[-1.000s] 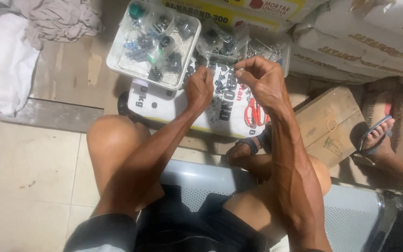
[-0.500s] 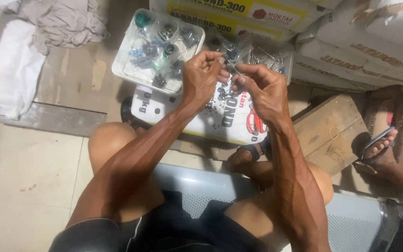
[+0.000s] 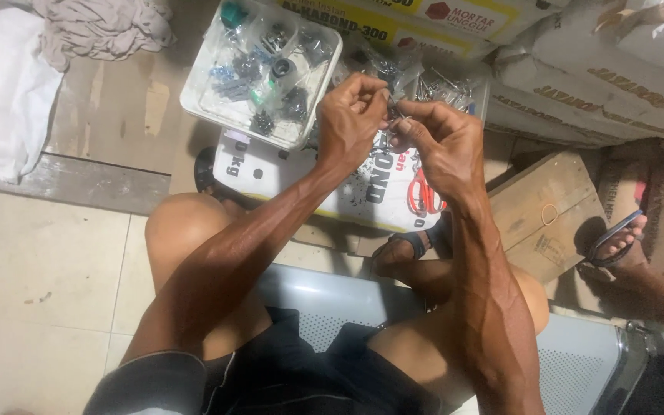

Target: Assembling small metal hardware components like screws and washers by hand in a warehouse setting.

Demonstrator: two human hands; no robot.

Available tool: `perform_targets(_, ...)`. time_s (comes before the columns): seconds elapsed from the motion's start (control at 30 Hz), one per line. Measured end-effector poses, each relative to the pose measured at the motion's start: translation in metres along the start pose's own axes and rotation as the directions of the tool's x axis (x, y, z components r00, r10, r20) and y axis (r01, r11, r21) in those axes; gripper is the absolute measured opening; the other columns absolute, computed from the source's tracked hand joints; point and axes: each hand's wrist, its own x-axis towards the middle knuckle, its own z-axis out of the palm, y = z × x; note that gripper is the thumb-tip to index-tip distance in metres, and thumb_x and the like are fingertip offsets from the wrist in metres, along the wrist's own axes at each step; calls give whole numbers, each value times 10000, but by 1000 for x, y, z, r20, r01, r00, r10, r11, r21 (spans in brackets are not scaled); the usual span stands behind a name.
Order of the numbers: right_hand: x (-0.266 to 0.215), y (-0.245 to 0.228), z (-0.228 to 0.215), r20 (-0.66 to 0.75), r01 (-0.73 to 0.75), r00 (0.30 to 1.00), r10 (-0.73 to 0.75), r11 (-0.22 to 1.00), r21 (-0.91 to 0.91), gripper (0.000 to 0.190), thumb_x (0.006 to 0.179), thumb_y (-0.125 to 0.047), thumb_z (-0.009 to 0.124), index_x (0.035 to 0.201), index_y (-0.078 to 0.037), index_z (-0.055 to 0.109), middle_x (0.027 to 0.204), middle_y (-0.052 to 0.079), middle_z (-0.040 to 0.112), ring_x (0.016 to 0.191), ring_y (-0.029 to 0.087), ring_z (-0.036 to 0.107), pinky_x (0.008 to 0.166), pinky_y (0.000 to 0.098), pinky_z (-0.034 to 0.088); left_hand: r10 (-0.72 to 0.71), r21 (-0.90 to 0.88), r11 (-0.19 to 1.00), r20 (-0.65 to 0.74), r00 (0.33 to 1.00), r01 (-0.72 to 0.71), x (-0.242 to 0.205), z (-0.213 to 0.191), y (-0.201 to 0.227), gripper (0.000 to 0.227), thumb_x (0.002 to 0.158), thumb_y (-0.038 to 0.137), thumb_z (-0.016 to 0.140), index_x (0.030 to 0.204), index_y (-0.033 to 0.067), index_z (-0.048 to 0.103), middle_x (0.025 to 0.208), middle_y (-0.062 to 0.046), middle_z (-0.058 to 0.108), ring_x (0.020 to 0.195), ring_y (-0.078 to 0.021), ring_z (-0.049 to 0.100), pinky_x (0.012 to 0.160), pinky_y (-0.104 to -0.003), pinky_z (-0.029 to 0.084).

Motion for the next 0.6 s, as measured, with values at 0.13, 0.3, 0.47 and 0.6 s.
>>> perform_targets(0.13, 0, -5, -3, -32, -96, 995, 98, 993, 67, 167, 1021, -68, 710, 1151, 34, 691, 1012, 164, 743, 772, 209, 756, 754, 309, 680, 66, 286, 955, 29, 997, -72, -2, 4, 10, 90, 1010, 83, 599, 1039, 101, 682, 798, -18, 739, 567, -87, 675, 382, -183, 544)
perform_targets(0.3, 8, 11, -2, -65, -47, 997, 51, 997, 57, 62, 1060, -18, 656, 1106, 22, 669, 1027, 144, 717, 836, 200, 735, 753, 274, 661, 127, 186, 971, 143, 982, -153, -7, 13, 0, 121, 1034, 26, 539, 1053, 53, 655, 836, -87, 756, 608, -127, 765, 495, -222, 706)
perform_targets(0.47, 16, 11, -6, -57, -91, 995, 84, 985, -149, 253, 1043, -13, 679, 1268, -24, 564, 990, 61, 665, 892, 197, 700, 813, 315, 643, 228, 280, 925, 136, 964, -258, 1, 17, -15, 126, 1009, 46, 552, 970, 98, 660, 788, -22, 712, 544, -89, 597, 388, -218, 502)
perform_targets(0.6, 15, 21, -6, -57, -42, 998, 33, 987, -155, 131, 1057, 7, 677, 1182, 40, 695, 1001, 186, 651, 933, 256, 682, 879, 449, 566, 110, 119, 984, 172, 979, -131, 1, 8, -7, 175, 969, 3, 571, 960, 106, 712, 797, -123, 764, 750, -228, 773, 643, -343, 635)
